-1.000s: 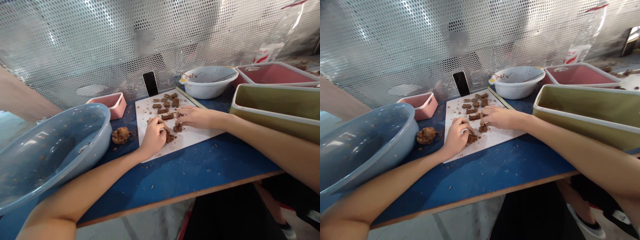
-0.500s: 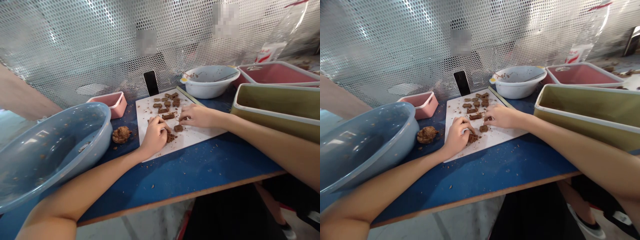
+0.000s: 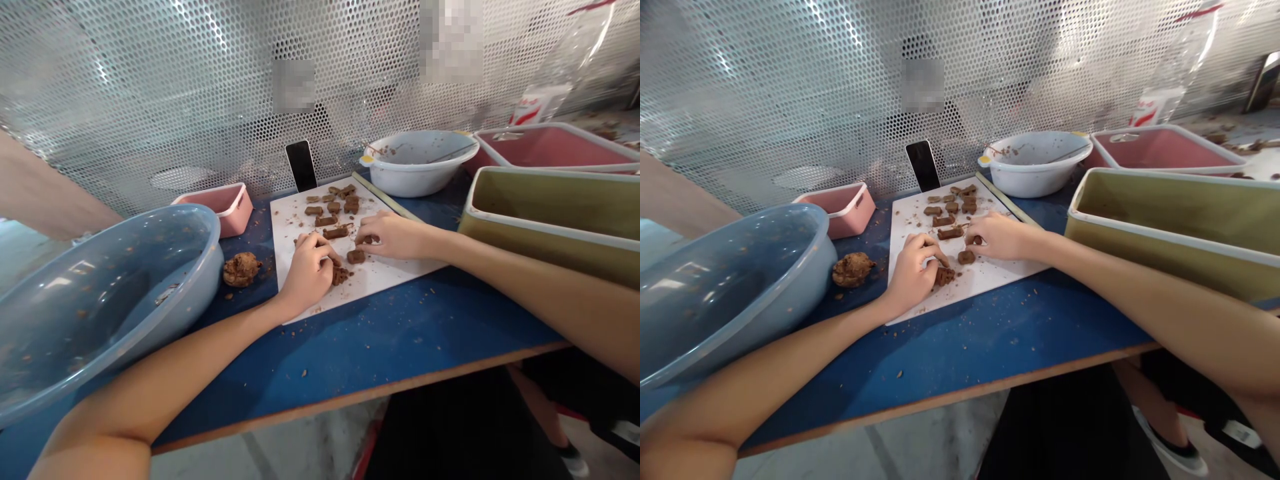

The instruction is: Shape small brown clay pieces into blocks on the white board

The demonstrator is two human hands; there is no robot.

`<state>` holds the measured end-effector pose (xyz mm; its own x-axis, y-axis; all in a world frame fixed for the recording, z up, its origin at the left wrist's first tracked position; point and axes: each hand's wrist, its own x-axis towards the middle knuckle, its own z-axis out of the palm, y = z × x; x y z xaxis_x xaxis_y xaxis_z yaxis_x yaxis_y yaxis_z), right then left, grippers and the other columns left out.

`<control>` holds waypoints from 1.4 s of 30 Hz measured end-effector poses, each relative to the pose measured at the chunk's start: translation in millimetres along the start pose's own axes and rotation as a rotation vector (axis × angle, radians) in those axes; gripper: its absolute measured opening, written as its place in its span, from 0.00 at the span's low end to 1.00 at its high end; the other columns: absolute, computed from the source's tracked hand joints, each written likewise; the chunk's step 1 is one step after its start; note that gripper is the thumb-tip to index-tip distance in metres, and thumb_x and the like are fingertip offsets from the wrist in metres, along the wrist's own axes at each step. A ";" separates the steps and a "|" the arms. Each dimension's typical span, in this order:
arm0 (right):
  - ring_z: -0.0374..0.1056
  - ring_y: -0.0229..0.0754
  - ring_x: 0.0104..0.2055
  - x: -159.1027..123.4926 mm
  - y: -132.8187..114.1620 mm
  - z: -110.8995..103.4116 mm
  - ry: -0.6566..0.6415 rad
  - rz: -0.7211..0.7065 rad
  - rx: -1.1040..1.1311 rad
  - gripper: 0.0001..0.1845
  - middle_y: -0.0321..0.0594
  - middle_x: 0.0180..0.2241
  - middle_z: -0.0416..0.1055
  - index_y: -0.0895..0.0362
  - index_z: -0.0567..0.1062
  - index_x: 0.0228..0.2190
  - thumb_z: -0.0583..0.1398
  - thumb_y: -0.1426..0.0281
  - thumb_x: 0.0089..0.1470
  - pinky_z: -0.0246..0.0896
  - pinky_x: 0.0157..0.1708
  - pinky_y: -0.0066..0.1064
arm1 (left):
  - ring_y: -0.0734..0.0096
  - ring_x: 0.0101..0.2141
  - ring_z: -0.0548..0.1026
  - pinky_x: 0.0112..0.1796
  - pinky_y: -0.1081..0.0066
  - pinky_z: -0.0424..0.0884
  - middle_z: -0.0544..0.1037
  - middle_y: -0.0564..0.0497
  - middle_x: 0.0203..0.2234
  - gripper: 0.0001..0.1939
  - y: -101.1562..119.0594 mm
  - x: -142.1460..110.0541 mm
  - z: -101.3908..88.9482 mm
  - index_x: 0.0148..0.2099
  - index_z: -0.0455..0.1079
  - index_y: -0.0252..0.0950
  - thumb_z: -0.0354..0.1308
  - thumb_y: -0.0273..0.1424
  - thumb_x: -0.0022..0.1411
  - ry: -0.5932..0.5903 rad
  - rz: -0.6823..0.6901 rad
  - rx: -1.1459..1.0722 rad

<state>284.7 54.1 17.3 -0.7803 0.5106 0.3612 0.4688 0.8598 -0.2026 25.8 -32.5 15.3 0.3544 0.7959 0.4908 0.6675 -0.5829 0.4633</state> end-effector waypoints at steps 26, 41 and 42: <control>0.68 0.45 0.40 -3.1 -9.0 -19.2 -0.003 -0.075 -0.156 0.15 0.41 0.37 0.73 0.54 0.82 0.34 0.55 0.77 0.58 0.54 0.53 0.44 | 0.52 0.64 0.65 0.72 0.43 0.57 0.71 0.44 0.58 0.28 2.0 7.0 -5.8 0.59 0.77 0.46 0.34 0.39 0.85 -0.262 -0.091 -0.076; 0.67 0.45 0.39 -3.2 -11.1 -15.6 -0.021 -0.073 -0.149 0.12 0.42 0.37 0.73 0.55 0.78 0.31 0.56 0.77 0.59 0.56 0.52 0.43 | 0.53 0.68 0.63 0.74 0.46 0.56 0.69 0.42 0.63 0.33 -6.8 5.0 1.4 0.63 0.75 0.44 0.28 0.44 0.85 -0.267 -0.106 -0.098; 0.67 0.45 0.38 -3.2 -11.1 -15.6 -0.021 -0.075 -0.145 0.12 0.41 0.37 0.73 0.55 0.78 0.31 0.56 0.76 0.59 0.55 0.52 0.43 | 0.53 0.68 0.63 0.75 0.46 0.56 0.69 0.42 0.63 0.33 -5.9 5.3 1.0 0.63 0.75 0.44 0.28 0.44 0.85 -0.270 -0.110 -0.101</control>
<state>288.4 42.8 32.5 -0.8230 0.4468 0.3508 0.4629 0.8854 -0.0417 24.4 -24.6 14.4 0.4538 0.8619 0.2261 0.6478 -0.4934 0.5805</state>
